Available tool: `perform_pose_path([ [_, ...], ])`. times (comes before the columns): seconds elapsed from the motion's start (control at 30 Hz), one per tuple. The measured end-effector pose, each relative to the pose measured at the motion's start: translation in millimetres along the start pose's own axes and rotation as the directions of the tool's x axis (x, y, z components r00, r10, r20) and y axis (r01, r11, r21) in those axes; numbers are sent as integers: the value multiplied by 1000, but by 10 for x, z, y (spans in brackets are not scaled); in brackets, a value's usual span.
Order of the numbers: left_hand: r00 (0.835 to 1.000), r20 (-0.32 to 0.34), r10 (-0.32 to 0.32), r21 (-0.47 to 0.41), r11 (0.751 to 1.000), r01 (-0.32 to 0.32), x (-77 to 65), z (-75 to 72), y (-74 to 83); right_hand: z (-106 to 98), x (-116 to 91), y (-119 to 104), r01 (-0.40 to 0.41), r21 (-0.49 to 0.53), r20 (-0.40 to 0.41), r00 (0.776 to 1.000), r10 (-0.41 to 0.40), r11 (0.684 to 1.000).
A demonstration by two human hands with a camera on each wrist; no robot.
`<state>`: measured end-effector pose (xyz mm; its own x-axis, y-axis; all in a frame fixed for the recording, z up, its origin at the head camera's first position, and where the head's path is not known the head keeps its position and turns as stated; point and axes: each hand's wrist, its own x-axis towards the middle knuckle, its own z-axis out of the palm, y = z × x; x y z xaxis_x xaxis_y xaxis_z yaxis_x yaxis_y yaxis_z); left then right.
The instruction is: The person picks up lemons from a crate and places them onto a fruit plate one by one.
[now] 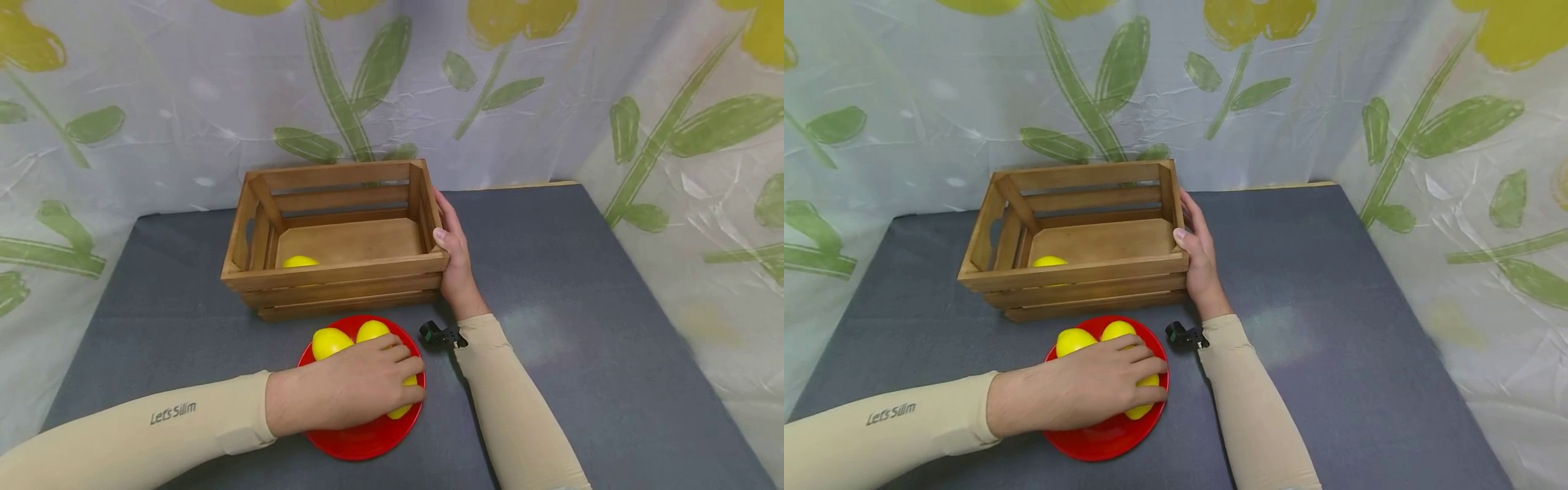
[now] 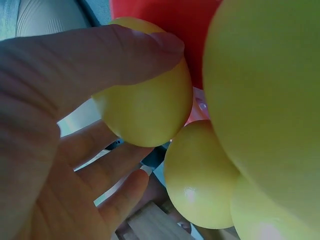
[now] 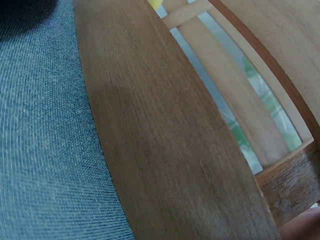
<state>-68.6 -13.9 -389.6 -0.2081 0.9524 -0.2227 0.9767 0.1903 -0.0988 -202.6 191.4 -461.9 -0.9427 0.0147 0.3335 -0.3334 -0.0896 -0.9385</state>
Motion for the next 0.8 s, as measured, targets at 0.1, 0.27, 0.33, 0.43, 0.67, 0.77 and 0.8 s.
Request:
perform_pose_path([
  [0.1,1000,3,-12,-41,999,12,-29,5,-11,5,-9,7,0,20,4,1000,0,1000],
  [0.27,999,28,-42,-64,997,44,-81,-57,-23,8,-2,-7,1,56,8,1000,-2,998],
  [0.33,998,36,-53,-71,996,55,-102,-89,-29,9,4,-8,1,60,9,1000,-2,998],
  [0.43,997,44,-65,-90,994,69,-131,-143,-49,11,11,-3,2,57,14,1000,-2,998],
  [0.67,994,-13,-104,-88,991,102,-241,-243,-98,14,15,6,-4,47,8,1000,4,999],
  [0.77,992,-36,-124,-131,984,118,-304,-313,-146,20,5,-2,-11,49,6,1000,10,999],
  [0.8,990,-38,-132,-150,981,125,-327,-350,-170,23,1,-6,-15,49,6,1000,15,999],
])
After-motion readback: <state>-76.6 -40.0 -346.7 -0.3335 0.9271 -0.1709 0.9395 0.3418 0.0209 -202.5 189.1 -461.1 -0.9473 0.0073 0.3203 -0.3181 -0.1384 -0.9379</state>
